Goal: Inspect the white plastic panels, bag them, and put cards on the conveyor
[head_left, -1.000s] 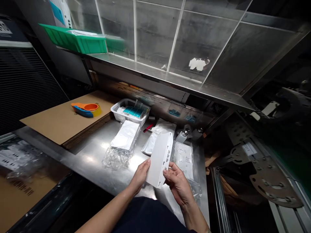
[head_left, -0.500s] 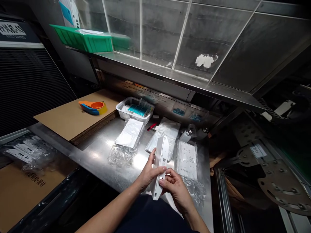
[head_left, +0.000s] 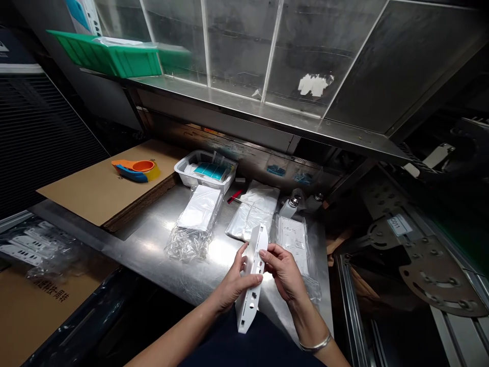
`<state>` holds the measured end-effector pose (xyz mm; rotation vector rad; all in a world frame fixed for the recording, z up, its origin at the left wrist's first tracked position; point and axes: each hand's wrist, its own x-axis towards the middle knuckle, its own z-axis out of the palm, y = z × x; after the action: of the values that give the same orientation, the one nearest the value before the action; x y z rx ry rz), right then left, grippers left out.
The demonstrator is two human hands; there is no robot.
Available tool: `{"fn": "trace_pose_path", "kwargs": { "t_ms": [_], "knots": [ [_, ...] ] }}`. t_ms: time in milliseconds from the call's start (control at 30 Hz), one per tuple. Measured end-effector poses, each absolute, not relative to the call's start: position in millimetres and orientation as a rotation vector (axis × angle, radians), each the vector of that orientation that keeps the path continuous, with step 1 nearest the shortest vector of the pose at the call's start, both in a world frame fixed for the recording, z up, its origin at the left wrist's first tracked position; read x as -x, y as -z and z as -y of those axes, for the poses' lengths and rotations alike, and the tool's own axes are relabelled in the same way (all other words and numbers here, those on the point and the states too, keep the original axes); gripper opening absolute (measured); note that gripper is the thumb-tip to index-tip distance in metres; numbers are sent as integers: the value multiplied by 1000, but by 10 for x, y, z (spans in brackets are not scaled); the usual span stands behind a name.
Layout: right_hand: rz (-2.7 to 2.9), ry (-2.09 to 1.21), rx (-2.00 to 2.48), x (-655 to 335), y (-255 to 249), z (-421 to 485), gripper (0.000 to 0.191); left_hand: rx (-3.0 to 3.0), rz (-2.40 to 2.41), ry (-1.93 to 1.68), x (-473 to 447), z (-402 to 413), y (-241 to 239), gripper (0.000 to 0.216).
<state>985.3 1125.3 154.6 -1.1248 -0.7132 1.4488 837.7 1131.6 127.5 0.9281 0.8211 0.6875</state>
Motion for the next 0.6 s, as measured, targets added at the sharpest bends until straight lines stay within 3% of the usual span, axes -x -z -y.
{"fn": "trace_pose_path", "kwargs": {
  "t_ms": [600],
  "knots": [
    [687,-1470,1116,-9884,-1506,-11236,22,-993,-798,-699,-8361,-11336,-1358,93]
  ]
}}
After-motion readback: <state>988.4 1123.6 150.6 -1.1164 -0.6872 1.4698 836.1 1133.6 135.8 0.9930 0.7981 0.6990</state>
